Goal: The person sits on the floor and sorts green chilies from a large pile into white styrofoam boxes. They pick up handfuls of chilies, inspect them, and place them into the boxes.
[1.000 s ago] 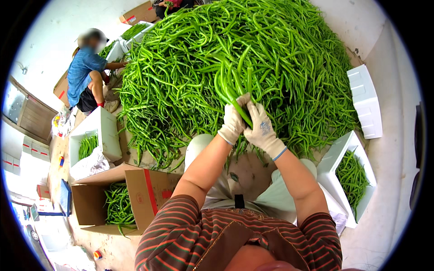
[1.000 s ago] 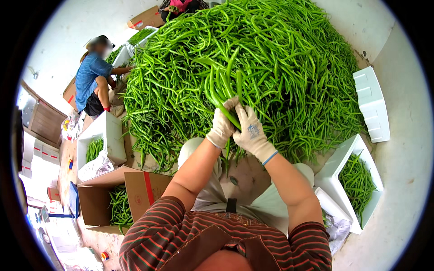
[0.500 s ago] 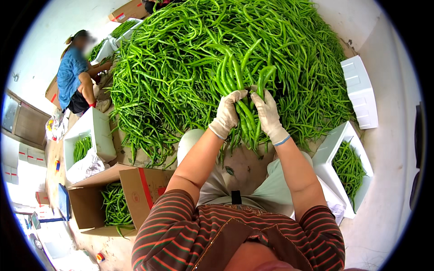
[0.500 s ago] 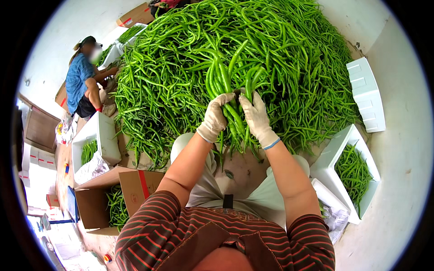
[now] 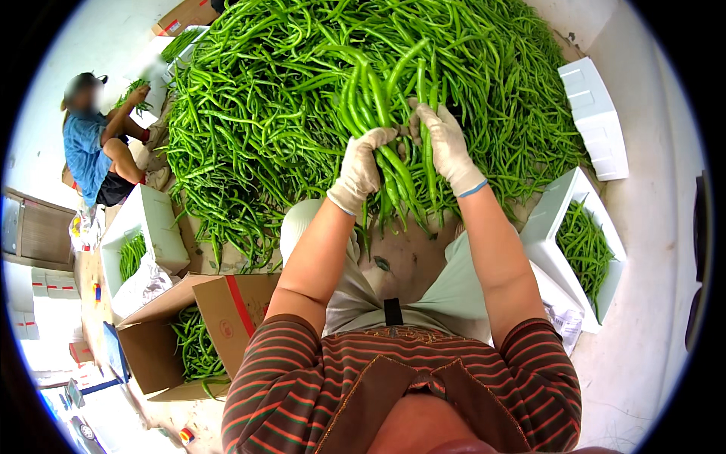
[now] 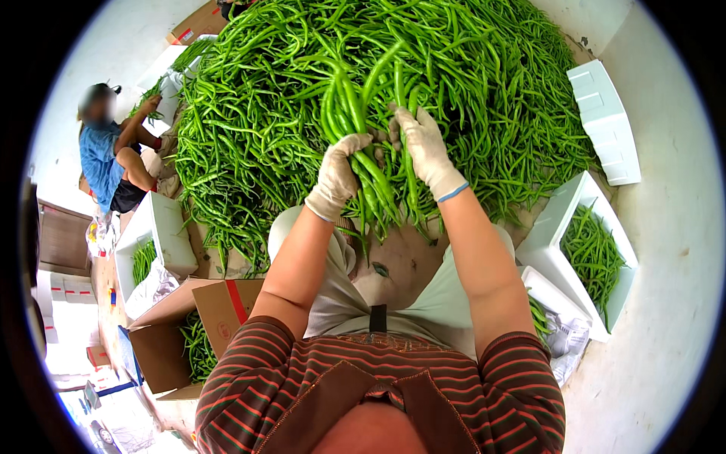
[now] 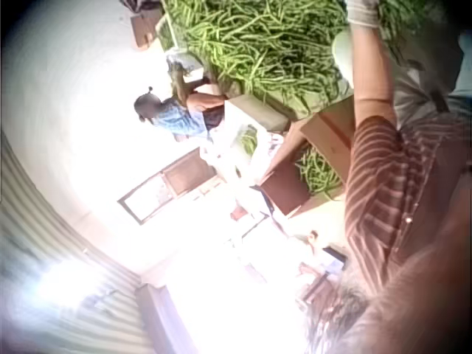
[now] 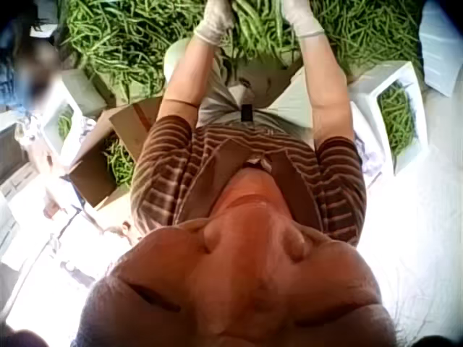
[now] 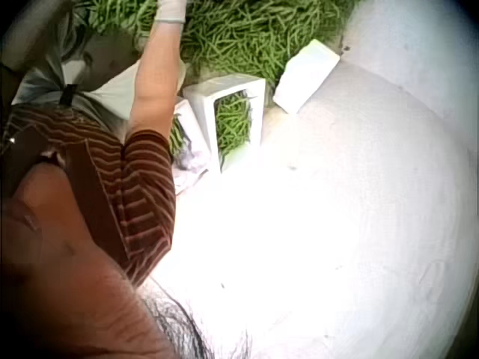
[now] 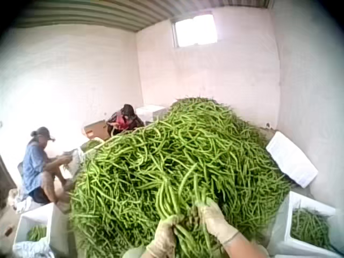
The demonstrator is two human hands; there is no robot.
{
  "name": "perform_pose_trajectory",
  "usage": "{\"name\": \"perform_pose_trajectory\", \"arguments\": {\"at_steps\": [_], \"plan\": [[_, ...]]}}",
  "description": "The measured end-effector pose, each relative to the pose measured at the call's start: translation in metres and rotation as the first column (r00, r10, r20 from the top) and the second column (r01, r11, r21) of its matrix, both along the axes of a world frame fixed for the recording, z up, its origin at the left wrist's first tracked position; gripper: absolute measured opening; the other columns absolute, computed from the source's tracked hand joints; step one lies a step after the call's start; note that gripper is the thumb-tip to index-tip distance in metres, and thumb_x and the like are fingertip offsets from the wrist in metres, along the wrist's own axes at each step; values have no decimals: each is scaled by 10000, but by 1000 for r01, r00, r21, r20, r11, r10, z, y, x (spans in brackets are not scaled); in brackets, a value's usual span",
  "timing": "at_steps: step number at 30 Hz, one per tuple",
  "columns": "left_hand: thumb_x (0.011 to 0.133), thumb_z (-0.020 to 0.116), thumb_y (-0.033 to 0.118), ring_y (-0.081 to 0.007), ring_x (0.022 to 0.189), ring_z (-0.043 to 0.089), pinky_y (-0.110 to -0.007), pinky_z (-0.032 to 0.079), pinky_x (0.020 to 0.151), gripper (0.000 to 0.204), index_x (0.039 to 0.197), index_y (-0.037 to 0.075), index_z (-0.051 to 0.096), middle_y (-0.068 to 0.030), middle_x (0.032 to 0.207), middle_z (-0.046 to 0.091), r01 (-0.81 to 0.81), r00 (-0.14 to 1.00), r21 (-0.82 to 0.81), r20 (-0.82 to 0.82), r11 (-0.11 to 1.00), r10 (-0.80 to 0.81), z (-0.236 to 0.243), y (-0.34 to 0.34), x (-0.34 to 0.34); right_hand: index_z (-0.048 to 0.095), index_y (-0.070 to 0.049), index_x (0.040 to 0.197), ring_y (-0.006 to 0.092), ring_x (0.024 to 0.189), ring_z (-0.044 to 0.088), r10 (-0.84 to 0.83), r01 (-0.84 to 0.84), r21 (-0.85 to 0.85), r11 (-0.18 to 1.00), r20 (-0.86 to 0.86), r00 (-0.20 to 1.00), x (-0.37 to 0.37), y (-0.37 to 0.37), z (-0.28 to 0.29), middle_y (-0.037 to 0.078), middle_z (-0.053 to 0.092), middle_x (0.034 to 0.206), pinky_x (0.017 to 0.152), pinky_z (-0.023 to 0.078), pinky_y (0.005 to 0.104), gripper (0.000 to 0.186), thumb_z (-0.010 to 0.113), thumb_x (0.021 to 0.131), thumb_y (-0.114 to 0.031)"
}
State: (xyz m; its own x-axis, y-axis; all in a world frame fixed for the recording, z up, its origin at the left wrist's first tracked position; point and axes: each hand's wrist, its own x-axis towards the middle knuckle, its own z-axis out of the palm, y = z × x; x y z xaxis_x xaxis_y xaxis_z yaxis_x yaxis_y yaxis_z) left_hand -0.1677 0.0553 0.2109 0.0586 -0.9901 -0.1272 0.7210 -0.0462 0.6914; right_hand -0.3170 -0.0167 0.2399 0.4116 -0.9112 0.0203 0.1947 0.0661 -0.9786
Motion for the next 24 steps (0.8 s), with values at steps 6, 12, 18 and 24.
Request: {"name": "perform_pose_trajectory", "arguments": {"at_steps": [6,12,18,24], "plan": [[888,584,78,-224,743,625,-361,560,686,229,1077,-52,589,-143,968,655,-33,995,58,-89,998,38,4,1,11,500,10,1347,234,945,671,36,-51,60,997,232,972,-45,-8,12,149,660,1167,831,555,353,397,575,983,-129],[882,581,82,-210,753,620,-357,547,685,218,1041,-63,614,-117,950,656,-61,996,40,-66,997,64,5,11,13,464,-3,1392,233,978,655,-240,91,-450,888,-286,928,-168,2,62,159,639,1205,847,535,352,646,565,962,-473],[834,626,44,-213,656,642,-324,549,596,228,1029,-73,631,-123,896,680,-184,946,-175,234,967,222,7,10,-9,582,33,1247,371,1152,589,-849,137,-859,492,-509,-142,-463,-51,60,256,587,1289,1002,456,392,467,541,976,-345],[772,716,6,-166,644,636,-295,524,617,221,984,-41,677,-66,798,678,-368,903,-230,142,901,405,4,11,2,620,18,1123,239,959,572,-779,541,-570,618,-352,518,-311,6,138,139,652,1092,947,430,365,547,436,1011,-484]]}}
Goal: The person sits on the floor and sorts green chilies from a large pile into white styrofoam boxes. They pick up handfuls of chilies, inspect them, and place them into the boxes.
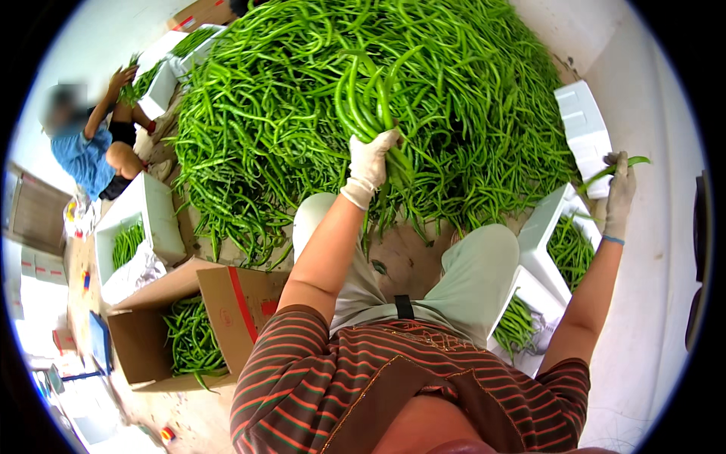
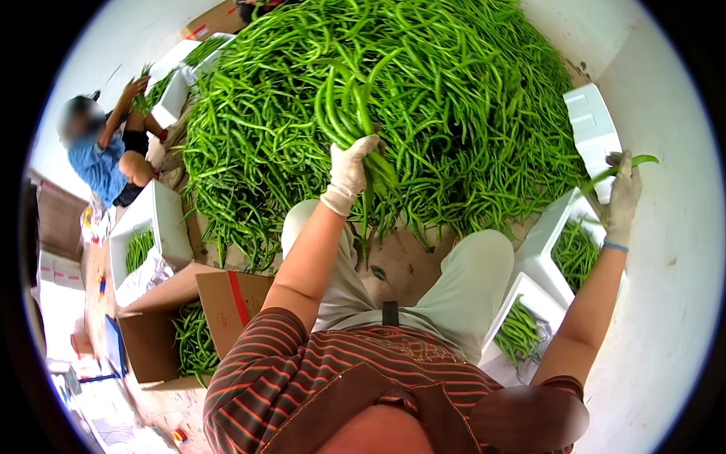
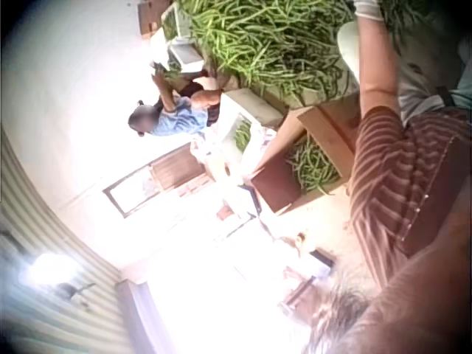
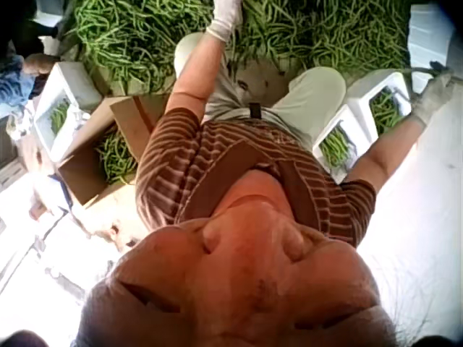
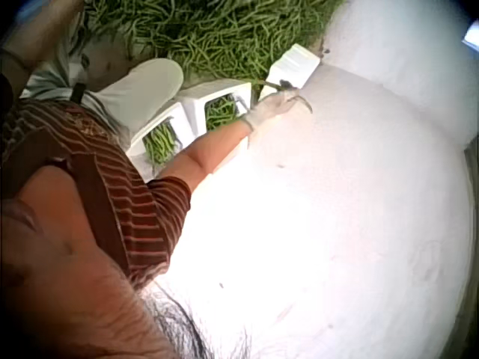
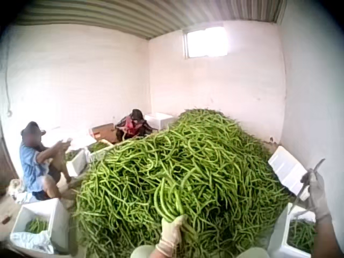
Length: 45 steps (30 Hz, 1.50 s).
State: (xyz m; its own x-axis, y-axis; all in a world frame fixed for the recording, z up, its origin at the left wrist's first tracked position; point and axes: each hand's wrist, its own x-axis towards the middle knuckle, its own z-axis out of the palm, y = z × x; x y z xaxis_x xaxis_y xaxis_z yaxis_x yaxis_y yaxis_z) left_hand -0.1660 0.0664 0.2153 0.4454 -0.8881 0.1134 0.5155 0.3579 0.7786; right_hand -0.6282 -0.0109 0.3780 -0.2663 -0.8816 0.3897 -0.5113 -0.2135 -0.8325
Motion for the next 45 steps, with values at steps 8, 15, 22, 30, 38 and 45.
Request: {"name": "perform_pose_trajectory", "arguments": {"at_steps": [8,15,22,30,38,45], "plan": [[801,650,3,-212,636,630,-327,532,565,178,972,-49,644,-89,821,650,6,942,-42,-336,999,-20,0,10,20,583,10,1180,231,943,656,707,-777,-205,595,595,383,272,85,8,151,668,1060,747,519,324,368,514,1011,-309],[914,591,122,-220,756,646,-308,549,725,264,1125,-30,635,-112,852,666,104,904,-95,-407,990,-134,-12,10,31,600,-2,1183,235,1013,657,991,-931,-361,56,131,9,450,227,5,127,672,1129,899,529,363,299,601,964,-206],[907,620,160,-226,835,663,-324,558,783,288,1064,-79,649,-145,904,676,223,847,-261,-425,939,-319,9,40,43,625,-18,1128,340,1127,585,643,-773,-356,525,-430,634,424,128,-45,164,638,1175,1023,442,426,396,718,788,-198],[826,591,48,-241,995,635,-370,545,869,477,1298,-8,553,-152,1199,649,320,861,-246,-327,915,-390,2,24,26,277,-85,1503,166,1162,520,716,-914,178,365,573,398,357,95,-119,60,502,1306,951,459,309,828,730,810,-100],[818,584,27,-279,1064,625,-396,518,931,514,1327,11,517,-155,1218,631,439,770,-336,-337,833,-542,32,38,20,534,-58,1168,120,622,560,665,-925,252,285,643,380,328,110,-117,38,613,834,547,425,249,414,709,797,-118],[807,633,-68,-209,732,664,-342,578,681,353,1152,-12,583,-84,899,676,166,962,-48,-211,985,-173,28,36,39,568,-28,1139,82,666,539,625,-882,357,307,623,470,300,125,-135,-3,581,850,585,448,243,422,719,752,45]]}}
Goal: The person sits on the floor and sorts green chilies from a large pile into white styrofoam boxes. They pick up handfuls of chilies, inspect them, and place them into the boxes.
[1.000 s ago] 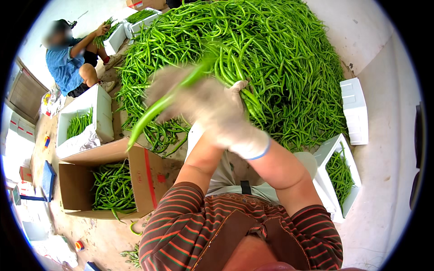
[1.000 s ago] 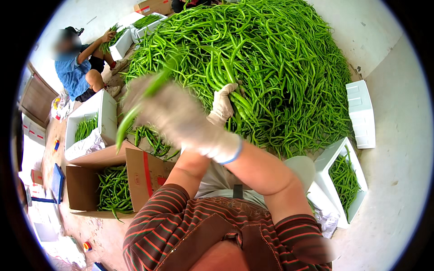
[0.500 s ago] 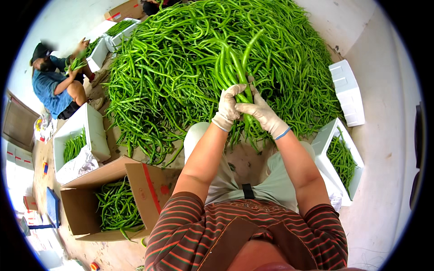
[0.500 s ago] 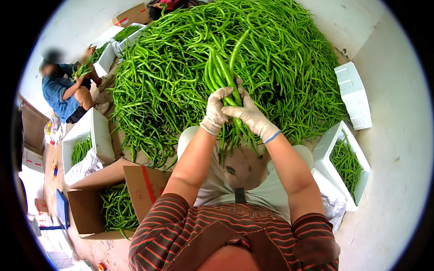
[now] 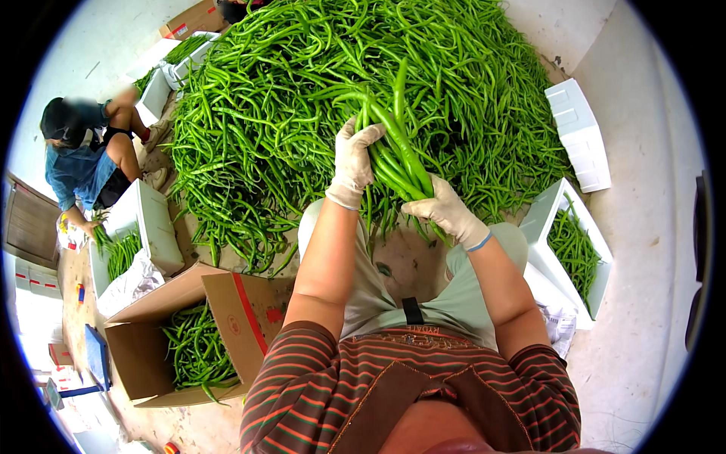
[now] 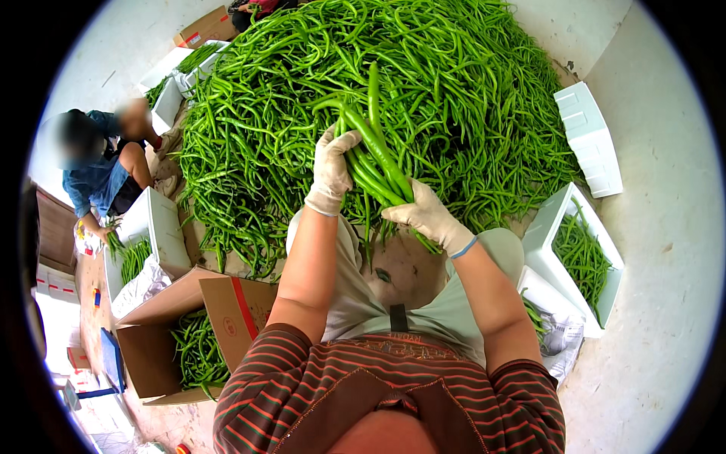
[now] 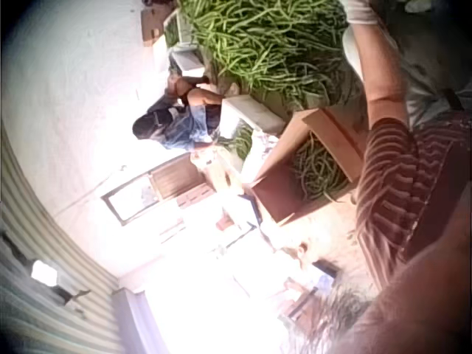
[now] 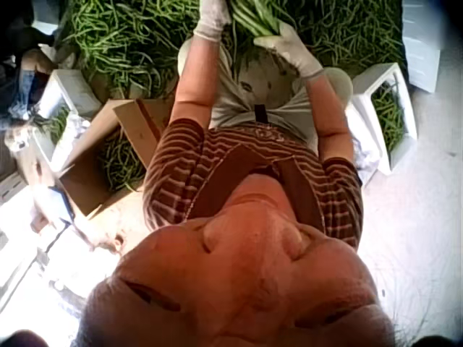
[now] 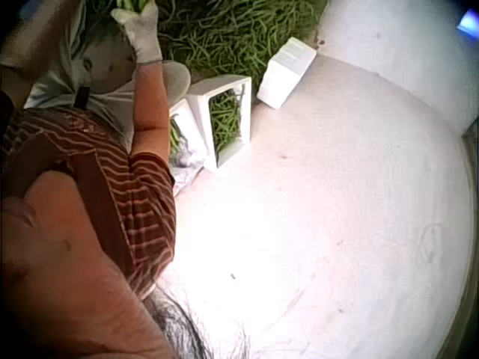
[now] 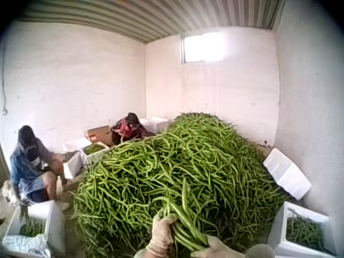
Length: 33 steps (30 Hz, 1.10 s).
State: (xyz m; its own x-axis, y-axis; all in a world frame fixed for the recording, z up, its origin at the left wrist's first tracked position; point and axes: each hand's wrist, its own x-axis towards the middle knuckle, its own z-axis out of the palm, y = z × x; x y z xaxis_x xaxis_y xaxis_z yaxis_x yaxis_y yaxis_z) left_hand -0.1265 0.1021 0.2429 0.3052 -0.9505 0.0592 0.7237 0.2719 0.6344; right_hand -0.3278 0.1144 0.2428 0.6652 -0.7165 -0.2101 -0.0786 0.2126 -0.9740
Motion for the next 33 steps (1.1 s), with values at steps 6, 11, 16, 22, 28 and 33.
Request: {"name": "perform_pose_trajectory", "arguments": {"at_steps": [6,11,16,22,28,33], "plan": [[886,654,-7,-98,857,602,-243,515,763,432,1293,-46,514,-52,1031,652,-248,837,-102,478,963,266,-15,-6,-18,545,-21,1169,59,680,525,-8,6,70,998,38,999,-11,12,-22,-9,584,885,592,438,218,437,701,774,83],[918,631,49,-107,713,604,-245,507,681,378,1282,-28,566,-30,915,673,33,848,-78,529,996,13,-12,-6,-12,583,-43,1051,75,571,491,83,-97,142,985,99,992,-21,19,-35,-11,560,726,535,403,238,317,746,780,-28],[857,576,36,-196,1029,626,-315,505,918,441,1297,4,574,-91,1180,639,119,968,-213,242,970,-66,-2,0,-2,583,-40,1031,107,540,483,155,-191,209,959,176,972,-29,28,-29,12,543,688,514,389,257,290,736,788,-80],[968,537,528,-141,784,628,-279,520,742,592,1089,-35,673,-80,942,685,16,944,-135,329,991,30,2,7,-7,586,-40,1117,93,563,477,122,-152,265,952,127,984,-31,37,-35,3,556,751,512,381,246,396,739,753,-5],[1020,230,583,-343,1025,633,-442,524,924,797,1037,-83,668,-250,1243,612,200,971,-165,-97,966,-218,-3,4,-5,556,-33,1259,79,909,560,14,-16,22,1000,98,995,-30,39,-61,-7,606,1022,801,479,245,537,753,761,-14],[855,194,849,-358,1174,566,-438,440,1041,1102,1189,-112,616,-237,1382,521,430,871,-376,-66,821,-487,7,11,-2,469,33,1333,150,1003,593,-121,123,-331,936,27,992,-38,24,-104,90,632,1129,908,477,293,670,778,753,-99]]}}
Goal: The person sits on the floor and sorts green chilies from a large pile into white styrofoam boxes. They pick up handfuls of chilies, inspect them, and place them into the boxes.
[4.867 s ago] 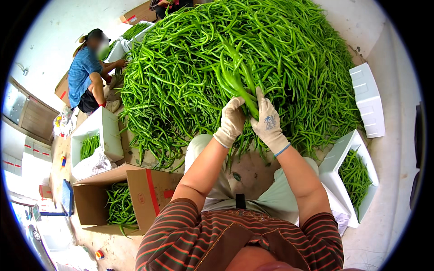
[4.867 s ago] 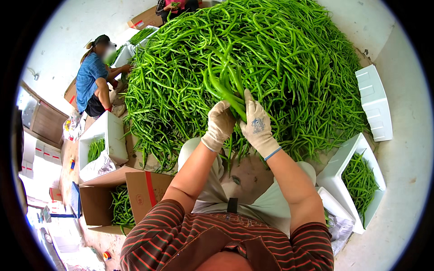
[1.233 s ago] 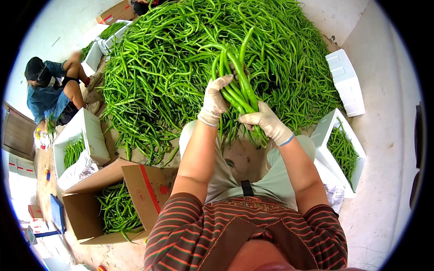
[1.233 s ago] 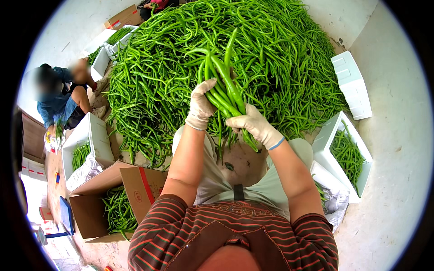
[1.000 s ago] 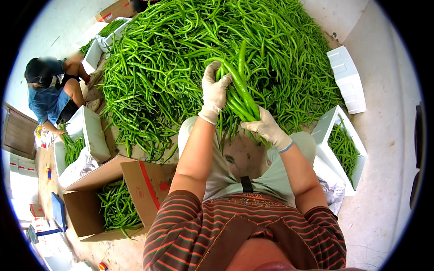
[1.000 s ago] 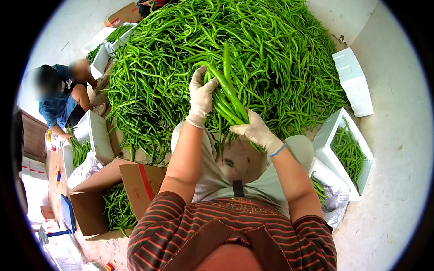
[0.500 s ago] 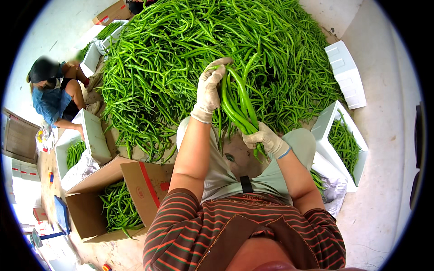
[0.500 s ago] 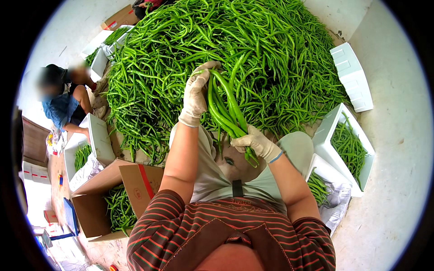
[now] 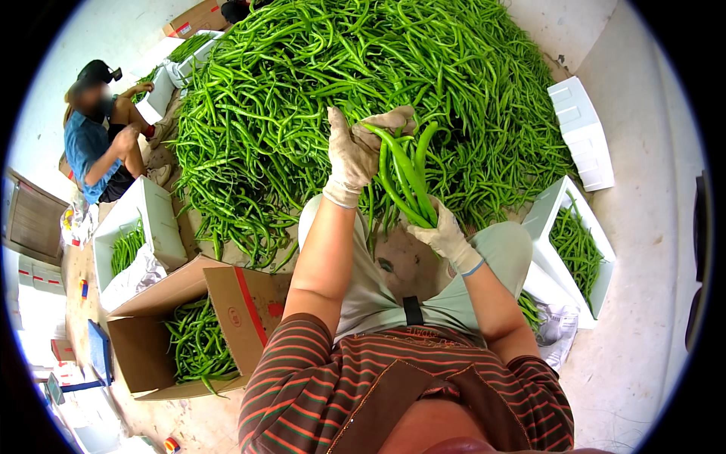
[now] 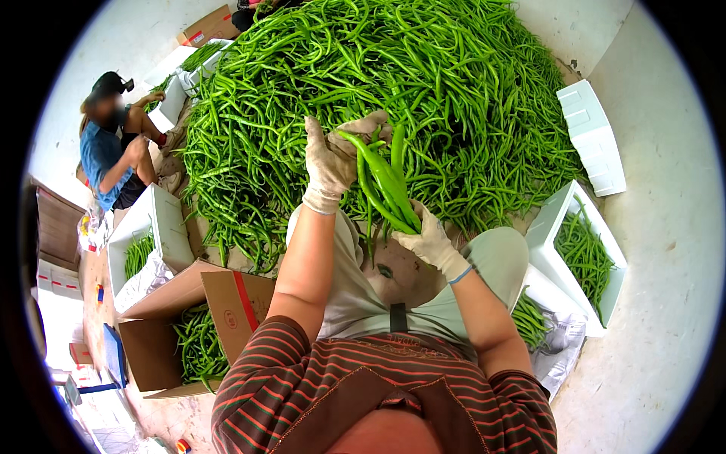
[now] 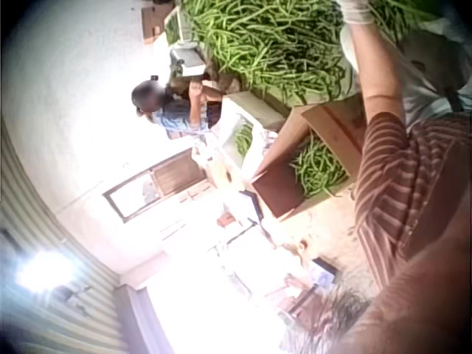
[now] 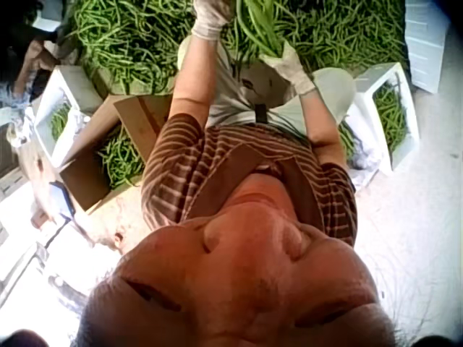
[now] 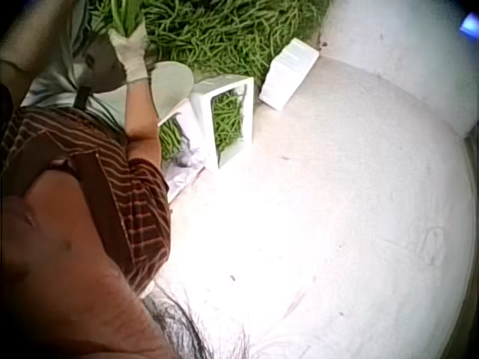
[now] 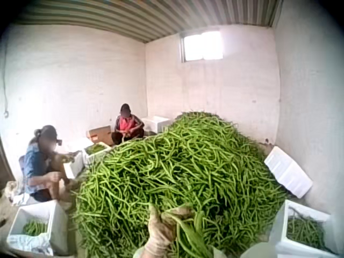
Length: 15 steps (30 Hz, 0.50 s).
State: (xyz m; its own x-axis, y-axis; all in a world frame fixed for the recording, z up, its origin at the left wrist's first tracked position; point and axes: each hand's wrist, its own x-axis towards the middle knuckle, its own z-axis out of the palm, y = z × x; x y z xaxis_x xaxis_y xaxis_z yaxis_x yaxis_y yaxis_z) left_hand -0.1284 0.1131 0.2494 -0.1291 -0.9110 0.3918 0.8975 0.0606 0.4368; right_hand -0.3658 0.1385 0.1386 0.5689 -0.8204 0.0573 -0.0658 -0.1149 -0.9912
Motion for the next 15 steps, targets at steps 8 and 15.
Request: {"name": "perform_pose_trajectory", "arguments": {"at_steps": [8,15], "plan": [[784,706,231,-293,1310,479,-408,329,1126,685,1388,-16,497,-172,1427,494,-250,813,-236,476,939,336,10,22,-10,490,-2,1315,136,1010,570,-106,104,-91,990,-12,994,2,6,3,54,603,1135,921,462,290,601,742,770,-42],[873,670,160,-234,1138,588,-380,480,986,802,1516,-20,225,-139,1336,532,-216,829,102,545,971,127,-12,12,-25,532,-29,1197,95,770,569,-94,43,249,968,197,976,8,10,46,12,599,944,692,482,254,491,756,762,11]]}}
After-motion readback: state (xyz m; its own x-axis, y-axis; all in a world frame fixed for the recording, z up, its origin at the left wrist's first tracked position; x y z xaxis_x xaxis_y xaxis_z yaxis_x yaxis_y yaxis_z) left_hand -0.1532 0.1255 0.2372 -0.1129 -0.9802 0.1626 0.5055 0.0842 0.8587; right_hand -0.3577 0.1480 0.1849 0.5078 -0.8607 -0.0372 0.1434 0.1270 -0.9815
